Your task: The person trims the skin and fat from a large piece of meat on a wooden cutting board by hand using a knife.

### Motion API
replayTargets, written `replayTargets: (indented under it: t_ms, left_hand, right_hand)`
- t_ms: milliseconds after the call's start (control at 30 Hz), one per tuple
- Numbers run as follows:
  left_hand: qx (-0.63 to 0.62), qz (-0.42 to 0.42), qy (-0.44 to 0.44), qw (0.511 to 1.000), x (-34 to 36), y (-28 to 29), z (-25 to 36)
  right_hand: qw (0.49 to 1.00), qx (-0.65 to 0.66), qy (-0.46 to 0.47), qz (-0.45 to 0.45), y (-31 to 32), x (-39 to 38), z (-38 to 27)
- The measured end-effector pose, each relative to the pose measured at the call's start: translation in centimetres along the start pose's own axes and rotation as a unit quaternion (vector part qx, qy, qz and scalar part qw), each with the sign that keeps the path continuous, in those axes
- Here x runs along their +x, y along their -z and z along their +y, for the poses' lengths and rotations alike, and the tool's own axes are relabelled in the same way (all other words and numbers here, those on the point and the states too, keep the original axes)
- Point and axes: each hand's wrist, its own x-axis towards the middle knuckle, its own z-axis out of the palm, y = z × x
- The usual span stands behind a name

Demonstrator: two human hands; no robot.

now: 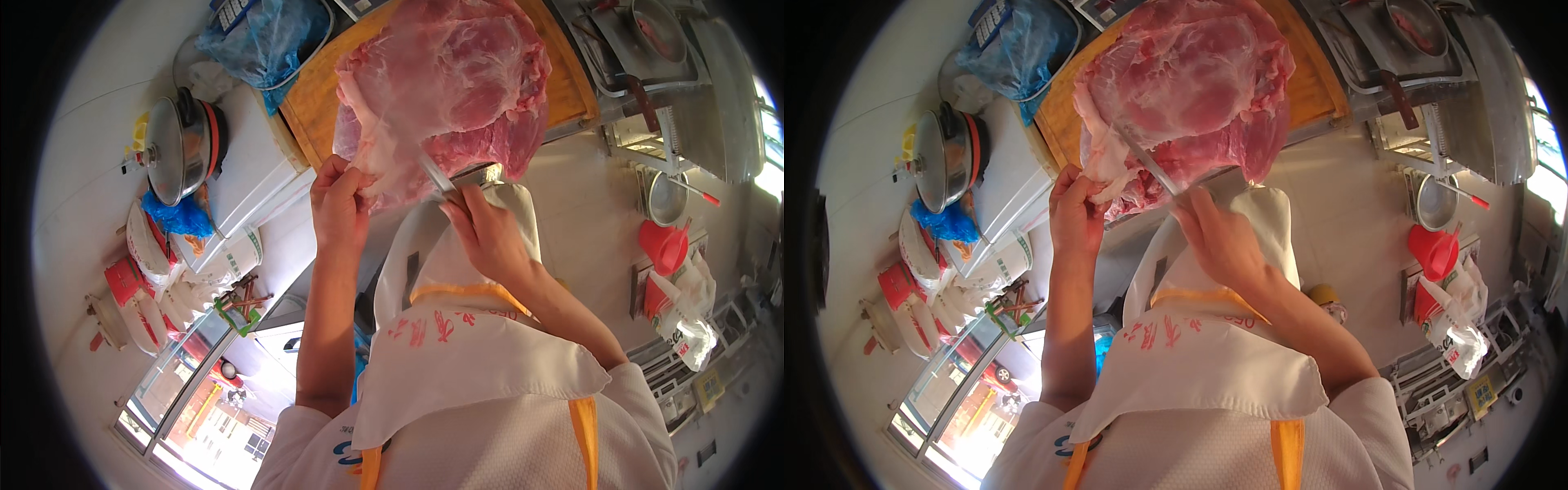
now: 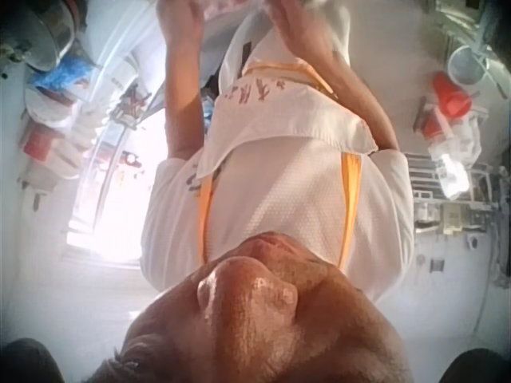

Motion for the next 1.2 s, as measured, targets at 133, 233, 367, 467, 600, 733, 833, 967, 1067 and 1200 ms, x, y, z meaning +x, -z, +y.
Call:
replayTargets:
  t_ms: [133,233,367,467,600,733,833,967,1067,1200]
  left_hand:
    - [-0.015,0.006,-0.012,1.000,-0.2,-1.1,0.4]
    - [0.011,-0.005,-0.014,1.000,0.7,0.5,0.2]
    - [-0.007,0.009,-0.013,1.000,0.1,1.1,0.0]
    - [0.004,0.001,0.004,1.000,-0.4,1.2,0.3]
    - [0.011,0.000,-0.003,1.000,-0.1,1.0,0.0]
    - [-0.004,0.001,-0.020,1.000,0.3,2.3,-0.7]
    - [-0.003,0.003,0.006,1.000,-0.6,2.6,-0.2]
    - [0.010,-0.008,0.012,1.000,-0.8,3.1,-0.3]
    - [0.003,-0.015,0.002,1.000,-0.8,2.6,-0.3]
    - [-0.010,-0.016,-0.005,1.000,-0.8,3.3,-0.2]
  right_hand:
    - [0.998,-0.017,-0.049,-0.026,-0.9,3.0,-0.8]
    - [0.997,-0.024,-0.063,-0.049,-0.8,0.9,-0.8]
    - [1.000,-0.020,-0.009,-0.013,0.2,-1.2,-1.0]
    - [1.000,-0.017,-0.012,0.004,-0.5,1.4,-2.3]
    - [0.998,-0.047,-0.029,-0.004,-2.9,3.1,-1.2]
    - [0.990,-0.113,-0.058,-0.068,-1.8,-1.9,-0.5]
    - [0.996,-0.067,-0.058,-0.027,-0.4,-3.5,-2.0]
    - [0.997,-0.067,-0.038,-0.009,-2.0,0.6,-2.6]
    - [0.994,-0.086,-0.051,-0.040,-3.0,2.0,-1.8]
    - [0.993,-0.104,-0.040,-0.036,-2.4,-2.5,-0.9]
